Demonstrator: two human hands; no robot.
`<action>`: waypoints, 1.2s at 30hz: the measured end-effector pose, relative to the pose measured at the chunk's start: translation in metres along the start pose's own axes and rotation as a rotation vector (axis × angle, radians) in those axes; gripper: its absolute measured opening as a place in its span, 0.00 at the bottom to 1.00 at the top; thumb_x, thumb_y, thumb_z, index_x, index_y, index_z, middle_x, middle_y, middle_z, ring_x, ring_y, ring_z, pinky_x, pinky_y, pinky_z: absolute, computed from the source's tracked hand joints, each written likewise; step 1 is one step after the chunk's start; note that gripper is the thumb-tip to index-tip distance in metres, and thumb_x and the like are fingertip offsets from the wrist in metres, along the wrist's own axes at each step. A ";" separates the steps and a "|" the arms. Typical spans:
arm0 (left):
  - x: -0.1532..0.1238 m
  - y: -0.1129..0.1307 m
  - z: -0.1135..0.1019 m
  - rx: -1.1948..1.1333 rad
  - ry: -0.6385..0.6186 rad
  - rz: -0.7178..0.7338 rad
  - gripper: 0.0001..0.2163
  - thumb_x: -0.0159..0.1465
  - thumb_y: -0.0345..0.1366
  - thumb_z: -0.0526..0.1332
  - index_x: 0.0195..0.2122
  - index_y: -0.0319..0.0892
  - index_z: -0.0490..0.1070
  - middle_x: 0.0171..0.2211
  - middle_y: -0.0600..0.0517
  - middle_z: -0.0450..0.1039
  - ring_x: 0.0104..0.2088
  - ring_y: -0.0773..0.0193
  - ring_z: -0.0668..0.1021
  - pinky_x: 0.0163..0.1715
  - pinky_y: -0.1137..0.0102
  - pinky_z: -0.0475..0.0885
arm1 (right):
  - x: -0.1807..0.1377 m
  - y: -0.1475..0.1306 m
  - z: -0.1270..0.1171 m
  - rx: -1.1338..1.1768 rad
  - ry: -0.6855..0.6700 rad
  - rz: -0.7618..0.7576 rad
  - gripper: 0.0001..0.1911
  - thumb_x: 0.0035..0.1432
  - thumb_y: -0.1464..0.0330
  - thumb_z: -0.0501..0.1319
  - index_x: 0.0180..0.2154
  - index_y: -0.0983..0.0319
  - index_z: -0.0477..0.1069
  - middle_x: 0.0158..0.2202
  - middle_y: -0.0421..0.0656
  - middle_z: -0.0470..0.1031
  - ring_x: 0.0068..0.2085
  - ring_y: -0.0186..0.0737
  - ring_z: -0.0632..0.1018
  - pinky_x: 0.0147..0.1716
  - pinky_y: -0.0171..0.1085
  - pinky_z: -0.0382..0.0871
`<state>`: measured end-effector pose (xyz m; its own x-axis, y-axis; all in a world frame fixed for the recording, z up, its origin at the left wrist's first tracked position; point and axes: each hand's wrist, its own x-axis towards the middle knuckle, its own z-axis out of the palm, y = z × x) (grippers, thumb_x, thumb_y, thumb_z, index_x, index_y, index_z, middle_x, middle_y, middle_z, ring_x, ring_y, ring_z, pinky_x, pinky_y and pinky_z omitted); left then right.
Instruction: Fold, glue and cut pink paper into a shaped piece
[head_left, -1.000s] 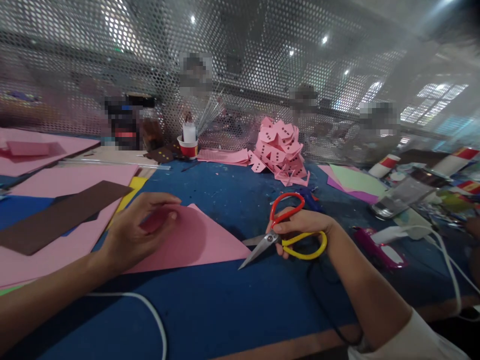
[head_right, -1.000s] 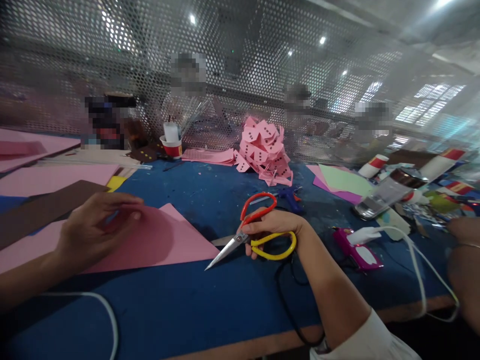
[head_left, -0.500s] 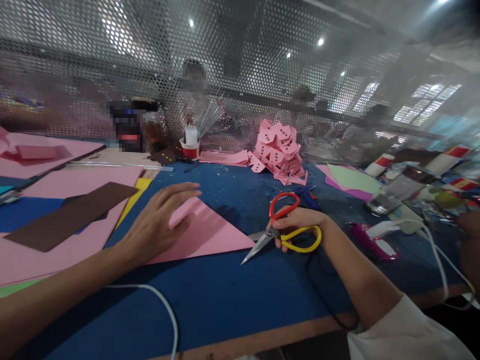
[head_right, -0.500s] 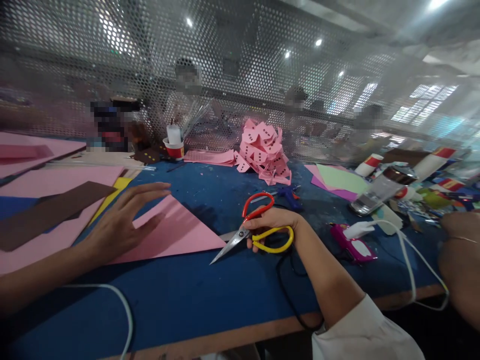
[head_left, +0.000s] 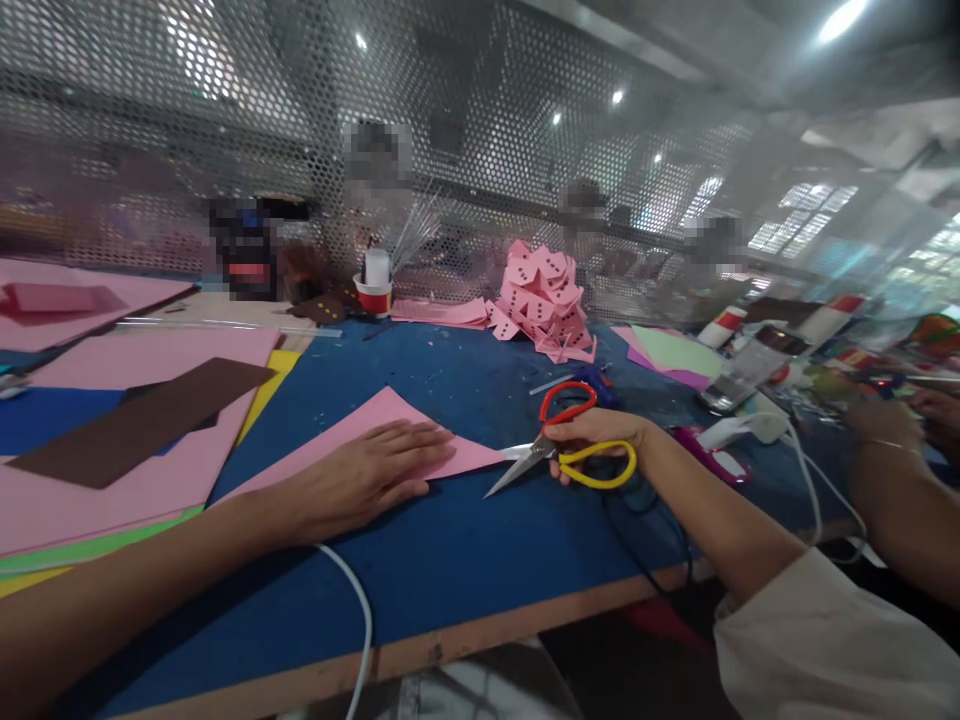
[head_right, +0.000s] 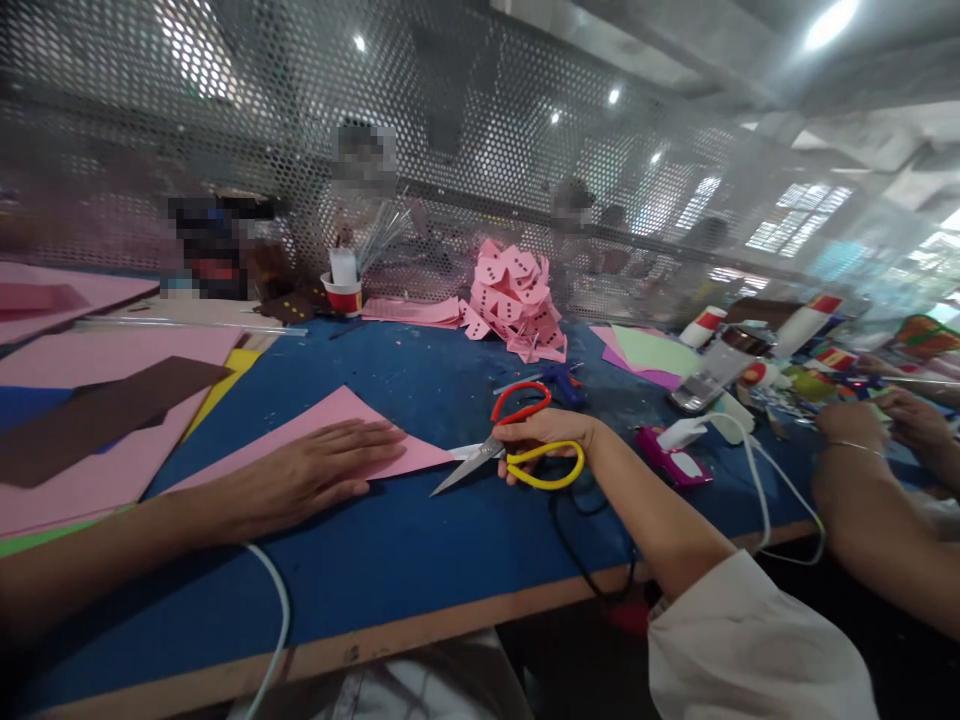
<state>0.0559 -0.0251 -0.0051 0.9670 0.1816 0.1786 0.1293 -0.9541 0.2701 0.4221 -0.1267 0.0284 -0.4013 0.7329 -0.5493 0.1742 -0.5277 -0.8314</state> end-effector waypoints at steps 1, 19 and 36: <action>0.000 0.000 0.000 0.002 0.000 0.004 0.24 0.75 0.45 0.53 0.71 0.55 0.53 0.71 0.53 0.56 0.70 0.57 0.60 0.71 0.58 0.54 | -0.002 0.001 0.001 0.004 0.002 -0.006 0.25 0.58 0.51 0.69 0.41 0.68 0.76 0.31 0.48 0.83 0.31 0.39 0.84 0.30 0.31 0.75; 0.002 0.003 0.006 0.019 -0.017 0.049 0.21 0.77 0.40 0.48 0.70 0.58 0.56 0.72 0.55 0.54 0.70 0.57 0.59 0.70 0.56 0.55 | -0.014 0.014 0.022 0.078 0.068 0.014 0.24 0.58 0.50 0.69 0.37 0.67 0.76 0.32 0.47 0.83 0.32 0.41 0.84 0.31 0.33 0.75; 0.001 -0.003 0.009 0.017 -0.043 0.066 0.22 0.78 0.39 0.45 0.71 0.58 0.53 0.73 0.58 0.52 0.71 0.60 0.58 0.70 0.61 0.52 | -0.013 0.019 0.022 0.077 0.102 -0.028 0.25 0.55 0.50 0.70 0.37 0.67 0.75 0.30 0.45 0.82 0.30 0.40 0.83 0.31 0.35 0.76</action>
<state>0.0585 -0.0241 -0.0141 0.9820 0.1086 0.1547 0.0687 -0.9675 0.2433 0.4107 -0.1555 0.0220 -0.3109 0.7858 -0.5347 0.0929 -0.5347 -0.8399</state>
